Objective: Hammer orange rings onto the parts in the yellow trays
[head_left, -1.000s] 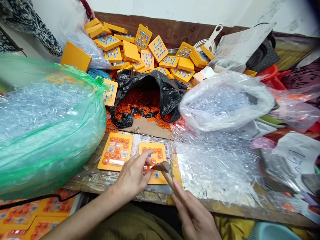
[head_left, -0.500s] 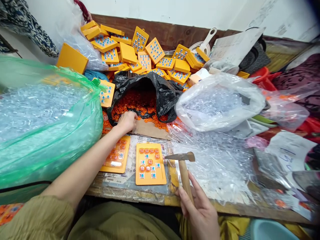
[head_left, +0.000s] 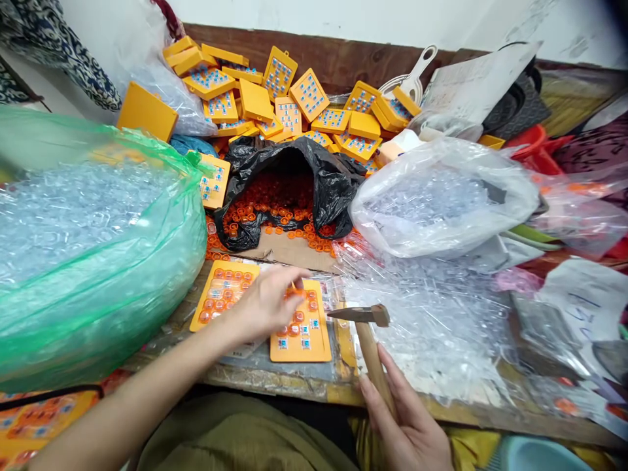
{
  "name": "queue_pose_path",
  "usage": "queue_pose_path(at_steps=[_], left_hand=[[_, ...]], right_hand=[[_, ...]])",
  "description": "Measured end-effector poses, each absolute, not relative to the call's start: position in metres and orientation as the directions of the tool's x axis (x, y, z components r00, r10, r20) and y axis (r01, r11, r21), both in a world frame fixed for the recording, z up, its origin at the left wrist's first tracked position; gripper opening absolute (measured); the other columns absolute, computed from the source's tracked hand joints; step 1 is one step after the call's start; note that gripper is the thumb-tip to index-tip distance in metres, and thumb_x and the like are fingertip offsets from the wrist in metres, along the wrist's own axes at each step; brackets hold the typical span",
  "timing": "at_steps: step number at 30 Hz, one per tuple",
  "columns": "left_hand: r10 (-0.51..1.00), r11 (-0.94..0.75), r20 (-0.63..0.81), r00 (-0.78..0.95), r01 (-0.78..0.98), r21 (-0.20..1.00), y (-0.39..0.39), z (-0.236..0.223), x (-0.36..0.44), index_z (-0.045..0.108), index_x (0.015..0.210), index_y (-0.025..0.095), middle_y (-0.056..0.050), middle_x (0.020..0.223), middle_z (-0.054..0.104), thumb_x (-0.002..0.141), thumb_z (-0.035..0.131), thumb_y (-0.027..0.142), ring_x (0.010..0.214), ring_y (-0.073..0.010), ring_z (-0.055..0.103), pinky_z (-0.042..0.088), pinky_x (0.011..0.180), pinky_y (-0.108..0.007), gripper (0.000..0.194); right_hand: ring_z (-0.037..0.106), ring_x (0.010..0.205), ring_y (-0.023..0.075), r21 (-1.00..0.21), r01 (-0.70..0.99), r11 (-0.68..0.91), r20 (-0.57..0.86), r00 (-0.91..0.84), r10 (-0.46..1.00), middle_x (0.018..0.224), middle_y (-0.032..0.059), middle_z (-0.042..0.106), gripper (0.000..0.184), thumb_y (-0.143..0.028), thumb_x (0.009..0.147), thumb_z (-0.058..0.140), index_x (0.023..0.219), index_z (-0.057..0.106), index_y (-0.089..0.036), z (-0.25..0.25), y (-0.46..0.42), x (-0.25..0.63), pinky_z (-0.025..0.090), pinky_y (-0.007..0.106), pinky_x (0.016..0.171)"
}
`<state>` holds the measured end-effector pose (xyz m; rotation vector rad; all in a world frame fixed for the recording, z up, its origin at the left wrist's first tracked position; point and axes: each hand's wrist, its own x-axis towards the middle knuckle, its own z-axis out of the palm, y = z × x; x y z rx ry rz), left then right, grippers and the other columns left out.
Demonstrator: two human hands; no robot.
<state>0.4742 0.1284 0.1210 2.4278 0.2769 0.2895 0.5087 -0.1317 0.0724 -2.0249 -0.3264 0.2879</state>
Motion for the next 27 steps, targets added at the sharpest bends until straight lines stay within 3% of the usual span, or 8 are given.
queue_pose_path(at_steps=[3,6,11,15,18,20,24,27], left_hand=[[0.184,-0.728,0.212,0.96,-0.012,0.686,0.096,0.112,0.447,0.058,0.117,0.01,-0.009,0.095,0.069,0.082,0.057,0.01,0.088,-0.0217,0.062,0.054,0.08,-0.036,0.035],[0.194,-0.752,0.275,0.942,-0.037,0.658,0.082,0.097,0.438,0.057,0.119,0.007,-0.011,0.088,0.069,0.084,0.053,0.009,0.081,-0.0235,0.063,0.056,0.074,-0.039,0.035],[0.272,-0.756,0.376,0.886,-0.045,0.653,0.082,0.085,0.44,0.053,0.124,0.009,-0.01,0.087,0.07,0.085,0.055,0.008,0.078,-0.0222,0.065,0.057,0.07,-0.036,0.039],[0.292,-0.725,0.351,0.89,-0.034,0.688,0.081,0.082,0.439,0.052,0.124,0.012,-0.008,0.086,0.07,0.084,0.057,0.009,0.078,-0.022,0.066,0.058,0.072,-0.036,0.041],[0.315,-0.703,0.333,0.889,-0.017,0.711,0.077,0.081,0.435,0.053,0.125,0.01,-0.01,0.088,0.07,0.082,0.057,0.007,0.081,-0.0229,0.066,0.058,0.075,-0.038,0.043],[0.328,-0.677,0.317,0.89,-0.012,0.736,0.079,0.085,0.434,0.053,0.125,0.008,-0.01,0.089,0.071,0.08,0.06,0.007,0.082,-0.0223,0.067,0.058,0.075,-0.037,0.045],[0.365,-0.718,0.3,0.881,0.061,0.694,0.108,0.103,0.456,0.063,0.112,0.01,-0.009,0.098,0.071,0.082,0.064,0.018,0.09,-0.0193,0.066,0.056,0.084,-0.033,0.031],[0.424,-0.807,0.248,0.871,0.238,0.541,0.146,0.111,0.498,0.066,0.103,0.011,-0.011,0.11,0.068,0.09,0.051,0.014,0.104,-0.0183,0.061,0.047,0.099,-0.034,0.02]], right_hand=[[0.061,0.117,0.0217,-0.82,0.393,-0.417,0.135,0.839,0.527,0.131,-0.0001,0.061,0.044,-0.027,0.087,0.061,0.131,0.058,-0.027,0.072,-0.139,0.513,0.048,0.032,0.1],[0.064,0.113,0.0177,-0.727,0.598,-0.337,0.265,0.697,0.666,0.131,-0.002,0.062,0.052,-0.015,0.09,0.056,0.139,0.048,-0.033,0.078,-0.139,0.515,0.051,0.025,0.095],[0.067,0.107,0.0175,-0.599,0.733,-0.324,0.263,0.562,0.784,0.126,0.0033,0.066,0.055,-0.014,0.092,0.051,0.144,0.041,-0.03,0.088,-0.135,0.514,0.055,0.016,0.078],[0.07,0.097,0.0148,-0.626,0.711,-0.321,0.317,0.607,0.728,0.113,0.0017,0.07,0.06,-0.009,0.091,0.049,0.144,0.038,-0.036,0.093,-0.133,0.511,0.055,0.017,0.076],[0.071,0.082,0.0109,-0.649,0.708,-0.279,0.263,0.552,0.791,0.098,0.0003,0.072,0.061,-0.009,0.091,0.048,0.144,0.038,-0.036,0.092,-0.133,0.511,0.054,0.014,0.071],[0.072,0.085,0.0115,-0.682,0.669,-0.296,0.215,0.57,0.793,0.102,0.0006,0.073,0.056,-0.012,0.091,0.05,0.142,0.044,-0.034,0.086,-0.134,0.512,0.054,0.014,0.074],[0.064,0.112,0.0226,-0.811,0.377,-0.446,0.094,0.838,0.538,0.125,0.0022,0.066,0.042,-0.029,0.088,0.06,0.129,0.06,-0.028,0.071,-0.134,0.515,0.053,0.029,0.093],[0.062,0.114,0.0289,-0.878,0.088,-0.471,-0.094,0.932,0.349,0.127,0.0028,0.065,0.053,-0.041,0.082,0.066,0.132,0.058,-0.025,0.066,-0.13,0.518,0.057,0.036,0.087]])
